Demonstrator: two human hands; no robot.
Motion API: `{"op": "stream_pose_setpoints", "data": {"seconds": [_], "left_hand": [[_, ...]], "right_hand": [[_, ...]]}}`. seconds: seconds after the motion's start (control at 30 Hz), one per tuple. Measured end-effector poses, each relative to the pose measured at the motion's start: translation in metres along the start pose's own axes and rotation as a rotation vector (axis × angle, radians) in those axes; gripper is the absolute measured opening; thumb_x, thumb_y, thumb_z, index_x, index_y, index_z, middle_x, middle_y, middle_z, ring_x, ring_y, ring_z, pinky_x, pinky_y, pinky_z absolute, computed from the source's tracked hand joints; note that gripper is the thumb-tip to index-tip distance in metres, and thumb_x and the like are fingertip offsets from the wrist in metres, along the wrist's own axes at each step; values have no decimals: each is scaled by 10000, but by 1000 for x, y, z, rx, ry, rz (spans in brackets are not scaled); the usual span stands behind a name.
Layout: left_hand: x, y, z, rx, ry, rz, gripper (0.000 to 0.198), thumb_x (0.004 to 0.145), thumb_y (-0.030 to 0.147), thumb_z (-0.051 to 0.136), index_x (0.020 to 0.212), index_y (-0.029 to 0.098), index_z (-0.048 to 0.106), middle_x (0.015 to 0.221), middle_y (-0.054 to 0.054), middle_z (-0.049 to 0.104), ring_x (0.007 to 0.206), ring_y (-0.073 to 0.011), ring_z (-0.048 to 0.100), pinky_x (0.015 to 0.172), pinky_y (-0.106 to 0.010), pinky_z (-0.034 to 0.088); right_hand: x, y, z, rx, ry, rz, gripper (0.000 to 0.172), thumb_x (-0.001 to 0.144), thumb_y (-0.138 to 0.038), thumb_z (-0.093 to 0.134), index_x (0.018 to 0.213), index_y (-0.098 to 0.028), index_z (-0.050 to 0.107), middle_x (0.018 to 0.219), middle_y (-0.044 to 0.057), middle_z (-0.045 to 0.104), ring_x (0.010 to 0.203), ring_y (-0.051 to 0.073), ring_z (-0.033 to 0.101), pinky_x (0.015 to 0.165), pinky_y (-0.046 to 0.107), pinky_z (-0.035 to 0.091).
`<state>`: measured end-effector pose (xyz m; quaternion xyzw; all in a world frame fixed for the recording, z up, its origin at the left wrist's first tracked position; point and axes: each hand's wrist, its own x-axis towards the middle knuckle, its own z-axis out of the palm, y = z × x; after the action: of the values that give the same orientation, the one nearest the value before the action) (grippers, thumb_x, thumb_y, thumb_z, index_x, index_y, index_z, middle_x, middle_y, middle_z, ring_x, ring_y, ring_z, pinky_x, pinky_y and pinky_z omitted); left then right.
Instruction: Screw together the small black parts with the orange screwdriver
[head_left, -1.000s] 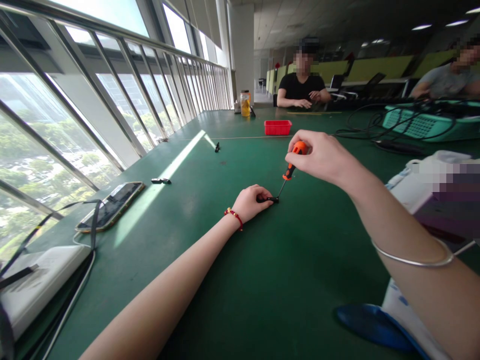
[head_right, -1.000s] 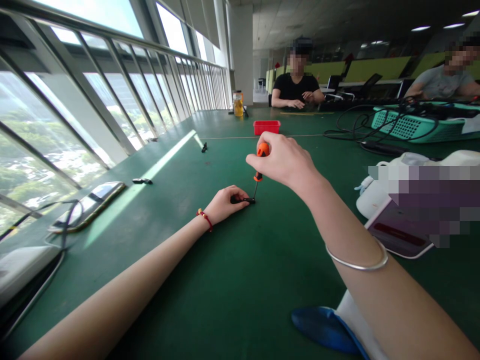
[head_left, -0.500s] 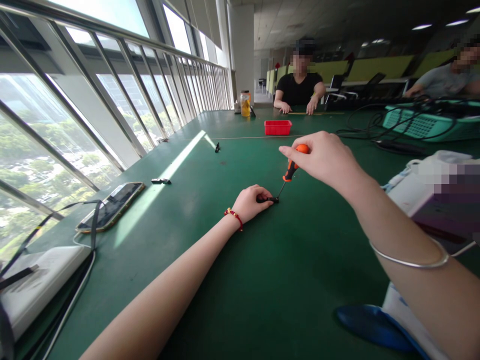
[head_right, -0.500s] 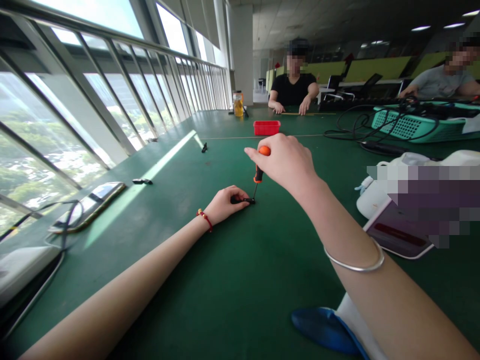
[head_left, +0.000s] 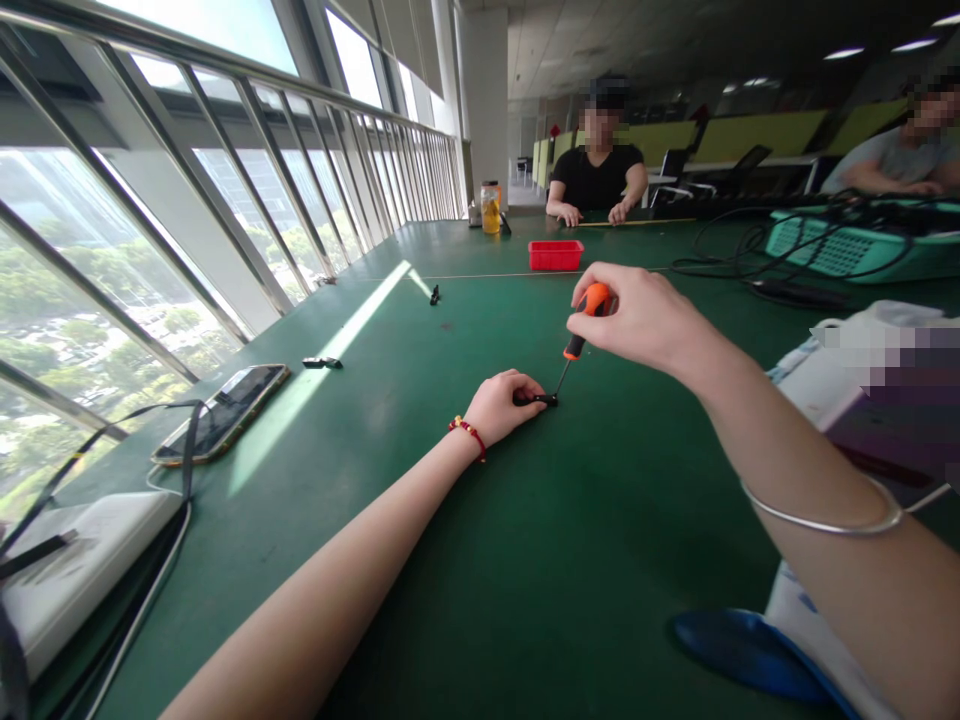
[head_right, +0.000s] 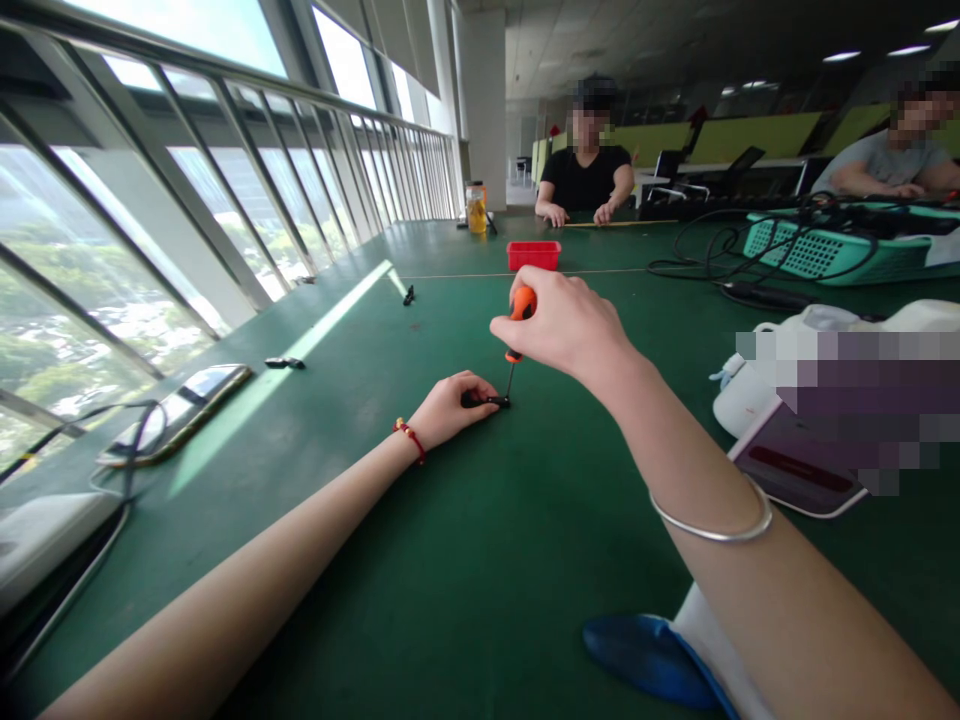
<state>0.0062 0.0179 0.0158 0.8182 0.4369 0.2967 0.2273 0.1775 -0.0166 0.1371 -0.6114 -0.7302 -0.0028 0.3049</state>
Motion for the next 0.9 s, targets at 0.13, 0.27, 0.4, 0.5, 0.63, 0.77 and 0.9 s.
{"op": "stream_pose_setpoints", "data": {"seconds": [0.13, 0.27, 0.4, 0.5, 0.63, 0.77, 0.9], "left_hand": [[-1, 0, 0, -3, 1, 5, 133, 701, 234, 631, 803, 162, 678, 777, -17, 599, 697, -117, 546, 663, -233, 466], [-1, 1, 0, -3, -2, 9, 137, 705, 237, 627, 808, 161, 676, 780, -19, 599, 696, -118, 547, 658, -232, 468], [-1, 0, -1, 4, 0, 19, 135, 702, 236, 628, 808, 163, 670, 780, -16, 603, 694, -117, 546, 654, -231, 468], [-1, 0, 0, 9, 4, 25, 132, 702, 230, 625, 808, 163, 668, 776, -14, 600, 692, -115, 548, 656, -227, 470], [-1, 0, 0, 16, 3, 30, 127, 705, 227, 618, 803, 161, 664, 776, -14, 599, 694, -114, 549, 665, -227, 475], [-1, -1, 0, 38, 7, 39, 126, 701, 223, 610, 800, 161, 657, 774, -13, 598, 694, -116, 547, 670, -233, 473], [-1, 0, -1, 22, 12, 42, 118, 692, 219, 606, 785, 159, 647, 761, -8, 588, 682, -115, 540, 653, -234, 467]], "right_hand": [[1, 1, 2, 45, -43, 24, 219, 690, -410, 542, 663, -203, 609, 579, 0, 547, 543, 129, 451, 515, 257, 310], [3, 3, 4, 121, -69, -2, 168, 653, -324, 568, 756, -210, 635, 639, -4, 586, 572, 129, 485, 524, 250, 328], [2, 6, 9, 153, -180, -23, 238, 698, -416, 541, 684, -201, 644, 593, 1, 594, 570, 134, 503, 527, 250, 346], [-1, 3, 7, 147, -267, -24, 256, 705, -420, 532, 633, -207, 654, 587, 6, 614, 566, 133, 515, 522, 244, 352], [-1, -5, -7, 128, -238, -25, 225, 710, -372, 521, 644, -210, 662, 609, 5, 628, 552, 128, 516, 506, 240, 345], [0, -2, -6, 83, -117, -67, 221, 728, -387, 531, 685, -209, 656, 632, 2, 624, 574, 131, 516, 533, 247, 351], [-16, 21, 34, 127, -116, -94, 181, 760, -378, 534, 778, -225, 630, 772, 11, 658, 681, 157, 572, 600, 261, 385]]}}
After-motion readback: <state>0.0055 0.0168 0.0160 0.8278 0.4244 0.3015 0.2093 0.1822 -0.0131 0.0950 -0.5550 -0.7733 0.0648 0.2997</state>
